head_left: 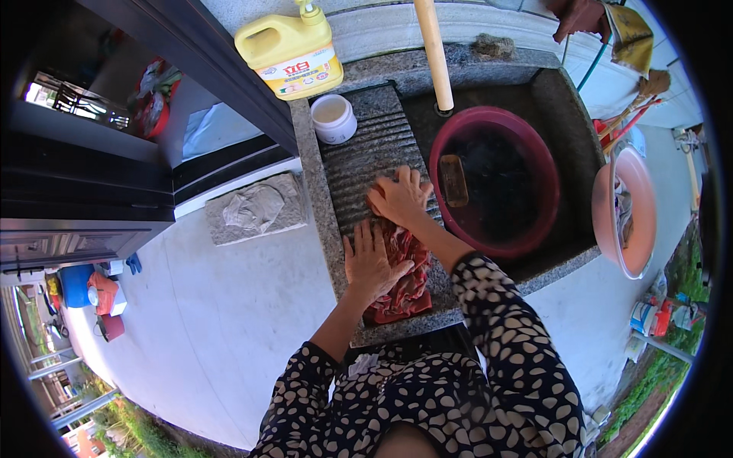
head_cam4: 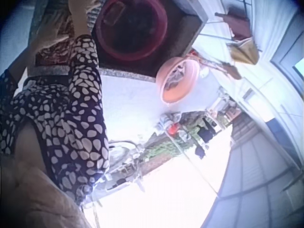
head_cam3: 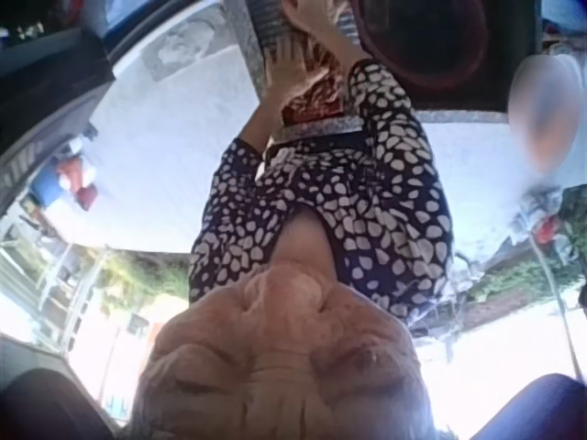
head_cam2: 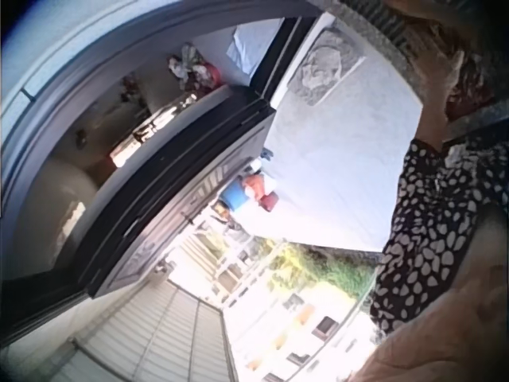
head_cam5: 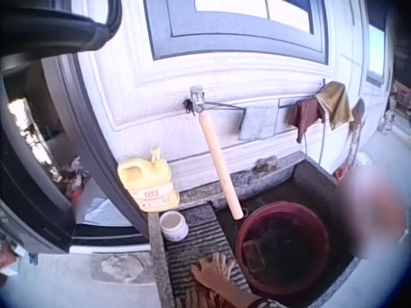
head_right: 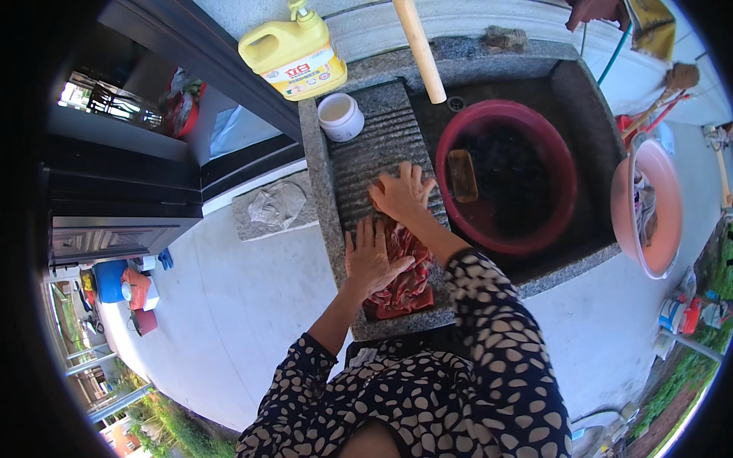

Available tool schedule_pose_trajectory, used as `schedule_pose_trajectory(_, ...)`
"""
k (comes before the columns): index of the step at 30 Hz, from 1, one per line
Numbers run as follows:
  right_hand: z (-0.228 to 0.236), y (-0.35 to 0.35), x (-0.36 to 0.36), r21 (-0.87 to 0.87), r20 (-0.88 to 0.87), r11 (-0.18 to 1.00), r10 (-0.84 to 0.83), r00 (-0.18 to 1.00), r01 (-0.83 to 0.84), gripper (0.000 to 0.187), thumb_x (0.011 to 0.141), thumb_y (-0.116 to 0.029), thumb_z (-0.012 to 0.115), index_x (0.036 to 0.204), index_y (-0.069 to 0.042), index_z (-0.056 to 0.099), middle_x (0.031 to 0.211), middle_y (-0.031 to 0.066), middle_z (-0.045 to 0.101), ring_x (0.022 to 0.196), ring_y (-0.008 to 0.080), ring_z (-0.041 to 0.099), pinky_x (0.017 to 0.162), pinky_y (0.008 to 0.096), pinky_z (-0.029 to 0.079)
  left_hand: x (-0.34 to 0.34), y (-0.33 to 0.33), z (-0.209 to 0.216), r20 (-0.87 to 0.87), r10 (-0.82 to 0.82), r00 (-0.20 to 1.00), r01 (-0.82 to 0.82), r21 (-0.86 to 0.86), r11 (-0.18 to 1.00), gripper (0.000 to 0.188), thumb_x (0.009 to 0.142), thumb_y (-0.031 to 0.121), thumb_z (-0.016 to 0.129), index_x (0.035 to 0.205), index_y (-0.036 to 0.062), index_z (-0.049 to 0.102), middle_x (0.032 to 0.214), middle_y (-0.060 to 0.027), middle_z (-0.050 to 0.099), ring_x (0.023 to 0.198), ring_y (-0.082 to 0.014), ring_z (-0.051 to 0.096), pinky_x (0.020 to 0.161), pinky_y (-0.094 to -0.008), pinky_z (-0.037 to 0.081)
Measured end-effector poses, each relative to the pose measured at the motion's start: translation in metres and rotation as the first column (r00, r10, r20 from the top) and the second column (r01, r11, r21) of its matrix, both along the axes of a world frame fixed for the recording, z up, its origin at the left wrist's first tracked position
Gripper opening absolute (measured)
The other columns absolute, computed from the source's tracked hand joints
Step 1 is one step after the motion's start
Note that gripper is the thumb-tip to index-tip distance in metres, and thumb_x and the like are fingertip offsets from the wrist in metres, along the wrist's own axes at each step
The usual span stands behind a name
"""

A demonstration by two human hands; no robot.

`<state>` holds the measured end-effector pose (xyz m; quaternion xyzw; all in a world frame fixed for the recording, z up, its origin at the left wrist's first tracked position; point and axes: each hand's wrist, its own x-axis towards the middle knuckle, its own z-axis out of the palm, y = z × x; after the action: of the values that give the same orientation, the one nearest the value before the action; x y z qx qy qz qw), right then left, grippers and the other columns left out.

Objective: The person washes a purple patterned cloth by hand in a red basin filled with water. They then scrub a red patterned cloth on a stone washboard using a brush and a bar of soap. The person repeatedly scrubs, rinses, and wrings the red cloth throughout the video.

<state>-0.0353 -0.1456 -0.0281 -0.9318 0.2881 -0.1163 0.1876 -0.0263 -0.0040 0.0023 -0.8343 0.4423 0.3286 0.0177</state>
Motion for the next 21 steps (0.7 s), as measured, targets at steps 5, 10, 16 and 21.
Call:
schedule_pose_trajectory(5, 0.018, 0.034, -0.087, 0.129, 0.297, 0.946, 0.249, 0.922, -0.298, 0.018, 0.08, -0.025, 0.07, 0.091, -0.012, 0.067, 0.087, 0.0089, 0.051, 0.083, 0.0291, 0.055, 0.067, 0.0419, 0.048, -0.02, 0.024, -0.037, 0.103, 0.076, 0.992, -0.055, -0.19, 0.98, 0.1, 0.087, 0.07, 0.043, 0.152, 0.0, 0.012, 0.158, -0.0227, 0.005, 0.147, -0.0392, -0.004, 0.111, -0.066, 0.004)
schedule_pose_trajectory(10, -0.028, 0.002, -0.03, -0.063, 0.086, 0.983, 0.177, 0.98, -0.172, 0.018, 0.081, -0.028, 0.067, 0.085, -0.011, 0.066, 0.084, 0.0102, 0.056, 0.076, 0.0316, 0.06, 0.059, 0.0386, 0.053, -0.032, 0.006, -0.036, 0.104, 0.073, 0.992, -0.053, -0.186, 0.981, 0.092, 0.088, 0.062, 0.05, 0.151, 0.0034, 0.017, 0.158, -0.0209, 0.009, 0.146, -0.041, 0.005, 0.109, -0.0698, 0.011)
schedule_pose_trajectory(16, -0.005, 0.0, -0.002, 0.092, 0.003, 0.995, -0.026, 1.0, 0.026, 0.019, 0.084, -0.028, 0.066, 0.094, -0.012, 0.064, 0.099, 0.0138, 0.051, 0.095, 0.0309, 0.057, 0.071, 0.0431, 0.052, -0.028, 0.003, -0.039, 0.025, 0.178, 0.984, -0.165, -0.263, 0.951, 0.093, 0.09, 0.062, 0.048, 0.152, 0.0029, 0.012, 0.159, -0.0202, 0.004, 0.147, -0.0382, 0.001, 0.11, -0.068, 0.007)
schedule_pose_trajectory(21, 0.036, 0.029, -0.076, 0.219, 0.125, 0.914, 0.32, 0.939, -0.341, 0.021, 0.082, -0.03, 0.067, 0.097, -0.015, 0.065, 0.095, 0.0103, 0.056, 0.093, 0.0309, 0.06, 0.075, 0.0419, 0.052, -0.024, 0.021, -0.062, 0.116, 0.237, 0.964, -0.194, -0.298, 0.934, 0.094, 0.09, 0.063, 0.046, 0.153, 0.0024, 0.011, 0.159, -0.0202, 0.001, 0.147, -0.0375, -0.003, 0.112, -0.0655, 0.005)
